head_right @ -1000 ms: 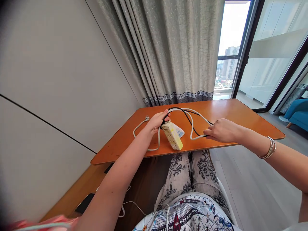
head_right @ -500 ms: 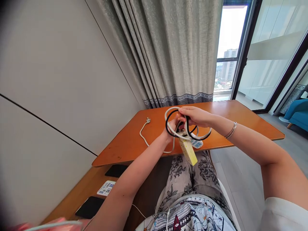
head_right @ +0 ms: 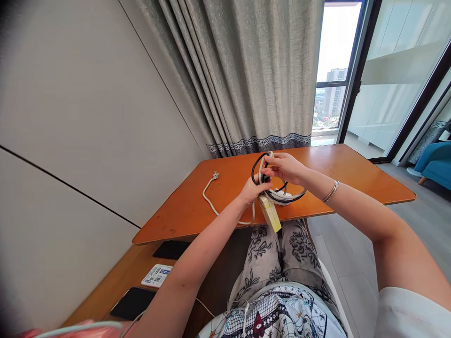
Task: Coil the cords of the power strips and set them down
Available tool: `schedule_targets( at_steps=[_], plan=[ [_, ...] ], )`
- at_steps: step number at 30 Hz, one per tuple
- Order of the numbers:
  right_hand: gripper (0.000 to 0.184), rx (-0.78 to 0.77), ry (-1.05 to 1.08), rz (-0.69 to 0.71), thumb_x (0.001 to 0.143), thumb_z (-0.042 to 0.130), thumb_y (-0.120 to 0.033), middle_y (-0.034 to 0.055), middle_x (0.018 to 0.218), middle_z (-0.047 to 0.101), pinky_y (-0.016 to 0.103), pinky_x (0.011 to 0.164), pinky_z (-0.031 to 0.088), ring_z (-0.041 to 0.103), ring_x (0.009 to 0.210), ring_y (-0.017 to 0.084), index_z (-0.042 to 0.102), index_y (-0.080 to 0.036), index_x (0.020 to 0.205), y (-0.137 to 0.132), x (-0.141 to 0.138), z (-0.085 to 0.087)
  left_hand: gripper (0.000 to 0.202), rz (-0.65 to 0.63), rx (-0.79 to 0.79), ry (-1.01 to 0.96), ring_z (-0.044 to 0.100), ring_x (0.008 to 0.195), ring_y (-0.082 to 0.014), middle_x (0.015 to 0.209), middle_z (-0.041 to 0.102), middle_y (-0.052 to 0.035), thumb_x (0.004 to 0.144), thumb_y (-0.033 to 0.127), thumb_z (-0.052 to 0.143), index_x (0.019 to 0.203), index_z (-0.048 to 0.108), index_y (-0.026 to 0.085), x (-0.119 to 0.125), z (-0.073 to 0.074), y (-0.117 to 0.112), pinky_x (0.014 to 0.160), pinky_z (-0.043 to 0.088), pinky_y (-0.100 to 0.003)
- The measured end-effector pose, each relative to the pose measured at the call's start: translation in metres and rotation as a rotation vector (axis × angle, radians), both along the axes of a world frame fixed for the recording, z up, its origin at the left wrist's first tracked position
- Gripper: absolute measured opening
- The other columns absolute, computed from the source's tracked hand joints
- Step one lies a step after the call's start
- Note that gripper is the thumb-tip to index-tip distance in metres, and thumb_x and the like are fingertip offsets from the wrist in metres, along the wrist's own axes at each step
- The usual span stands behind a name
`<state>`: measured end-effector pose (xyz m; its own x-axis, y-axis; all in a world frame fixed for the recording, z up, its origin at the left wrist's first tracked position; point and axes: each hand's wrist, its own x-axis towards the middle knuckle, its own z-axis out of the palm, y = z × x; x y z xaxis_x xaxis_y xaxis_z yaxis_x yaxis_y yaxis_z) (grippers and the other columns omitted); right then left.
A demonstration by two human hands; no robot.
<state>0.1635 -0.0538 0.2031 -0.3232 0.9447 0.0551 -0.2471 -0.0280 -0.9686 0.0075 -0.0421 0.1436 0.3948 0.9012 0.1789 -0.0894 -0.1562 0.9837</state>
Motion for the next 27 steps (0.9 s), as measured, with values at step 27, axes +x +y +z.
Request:
schedule_targets(
  at_steps=[27],
  plan=[
    [0.039, 0.728, -1.116, -0.183, 0.081, 0.056, -0.019, 0.0012, 0.078, 0.074, 0.026, 0.063, 0.045, 0.065, 0.062, 0.016, 0.063, -0.017, 0.12, -0.028, 0.03, -0.016, 0.01, 0.015, 0.418, 0.572, 0.042, 0.059, -0.011, 0.058, 0.048, 0.0053, 0.06, 0.024, 0.061, 0.063, 0.054, 0.017, -0.018, 0.018, 0.012, 0.056, 0.032, -0.025]
  ],
)
